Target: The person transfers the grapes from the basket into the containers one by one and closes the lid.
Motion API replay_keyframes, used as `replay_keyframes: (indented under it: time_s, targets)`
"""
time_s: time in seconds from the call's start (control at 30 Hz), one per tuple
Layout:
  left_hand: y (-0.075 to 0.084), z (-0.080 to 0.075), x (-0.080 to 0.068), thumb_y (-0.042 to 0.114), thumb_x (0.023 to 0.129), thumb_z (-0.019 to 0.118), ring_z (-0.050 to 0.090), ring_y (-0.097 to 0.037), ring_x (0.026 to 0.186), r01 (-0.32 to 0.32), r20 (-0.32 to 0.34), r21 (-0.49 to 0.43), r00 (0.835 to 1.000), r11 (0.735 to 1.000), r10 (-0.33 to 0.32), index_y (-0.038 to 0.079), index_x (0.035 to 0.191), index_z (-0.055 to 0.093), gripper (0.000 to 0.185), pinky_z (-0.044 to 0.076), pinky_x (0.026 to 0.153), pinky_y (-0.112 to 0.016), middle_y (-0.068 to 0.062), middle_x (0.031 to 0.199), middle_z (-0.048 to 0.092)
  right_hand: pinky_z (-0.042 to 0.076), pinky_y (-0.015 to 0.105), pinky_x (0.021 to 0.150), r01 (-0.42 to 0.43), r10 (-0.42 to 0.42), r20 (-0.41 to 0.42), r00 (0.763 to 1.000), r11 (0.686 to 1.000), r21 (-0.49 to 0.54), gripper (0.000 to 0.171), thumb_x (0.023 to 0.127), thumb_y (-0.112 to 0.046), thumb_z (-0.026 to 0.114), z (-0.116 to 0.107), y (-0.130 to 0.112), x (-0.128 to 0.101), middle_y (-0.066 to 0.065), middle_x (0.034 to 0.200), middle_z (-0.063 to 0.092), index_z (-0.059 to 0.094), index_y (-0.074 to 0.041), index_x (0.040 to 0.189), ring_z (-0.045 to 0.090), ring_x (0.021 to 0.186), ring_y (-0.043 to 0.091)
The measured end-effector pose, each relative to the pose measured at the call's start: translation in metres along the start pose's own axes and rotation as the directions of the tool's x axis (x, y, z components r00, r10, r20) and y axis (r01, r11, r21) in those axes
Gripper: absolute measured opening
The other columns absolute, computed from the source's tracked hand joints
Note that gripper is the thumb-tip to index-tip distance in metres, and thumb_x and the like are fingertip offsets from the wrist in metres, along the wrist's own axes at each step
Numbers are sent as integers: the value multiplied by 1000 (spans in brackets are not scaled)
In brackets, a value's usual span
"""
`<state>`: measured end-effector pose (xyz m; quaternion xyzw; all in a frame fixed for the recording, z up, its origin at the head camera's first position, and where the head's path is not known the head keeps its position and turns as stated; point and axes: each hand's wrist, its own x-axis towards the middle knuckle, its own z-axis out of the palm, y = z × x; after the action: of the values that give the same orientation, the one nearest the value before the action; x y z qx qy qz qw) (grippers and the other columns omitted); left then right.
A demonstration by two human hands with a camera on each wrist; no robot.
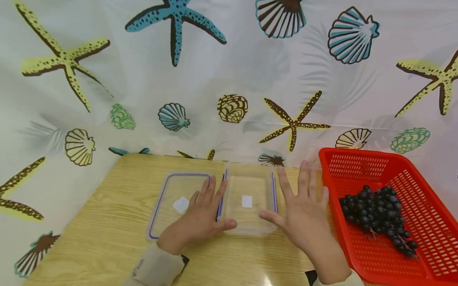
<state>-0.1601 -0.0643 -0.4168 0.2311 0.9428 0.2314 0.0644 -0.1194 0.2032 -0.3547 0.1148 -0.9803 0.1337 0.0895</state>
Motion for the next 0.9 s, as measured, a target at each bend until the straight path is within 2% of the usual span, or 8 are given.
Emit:
replay_keyframes:
  time_s: [0.3, 0.53, 0.77, 0.9]
  targets:
    - [-3, 4, 1, 65, 94, 58, -17, -31, 150, 10, 40, -48, 999, 999, -8, 13, 163, -8, 108, 0, 118, -59, -13, 164, -19, 6, 82, 102, -21, 21, 0, 1000, 1000, -23, 113, 86, -69, 66, -22, 5, -10, 15, 162, -29, -3, -26, 164, -19, 148, 44]
    - [-2, 7, 3, 68, 94, 54, -12, -33, 152, 22, 79, -71, 997, 997, -16, 5, 161, -8, 111, 2, 118, -58, -17, 166, -14, 2, 80, 104, -12, 11, -17, 1000, 998, -56, 113, 86, -68, 66, -38, 11, -14, 19, 163, -26, -5, -25, 164, -20, 148, 44]
    - [1, 7, 3, 69, 95, 51, -12, -34, 151, -6, 72, -84, 997, 996, 12, 9, 162, -7, 108, 3, 117, -61, -15, 166, -17, -2, 78, 105, 2, -6, -42, 999, 995, -102, 112, 88, -63, 68, -53, 26, -19, 18, 163, -26, -7, -27, 163, -20, 148, 45]
    - [3, 9, 4, 68, 96, 50, -12, -35, 151, -16, 76, -99, 997, 995, 24, 10, 162, -9, 106, 3, 117, -62, -15, 166, -18, -3, 78, 105, -8, 2, -47, 999, 990, -138, 112, 88, -61, 69, -63, 38, -20, 18, 163, -27, -3, -23, 164, -18, 147, 47]
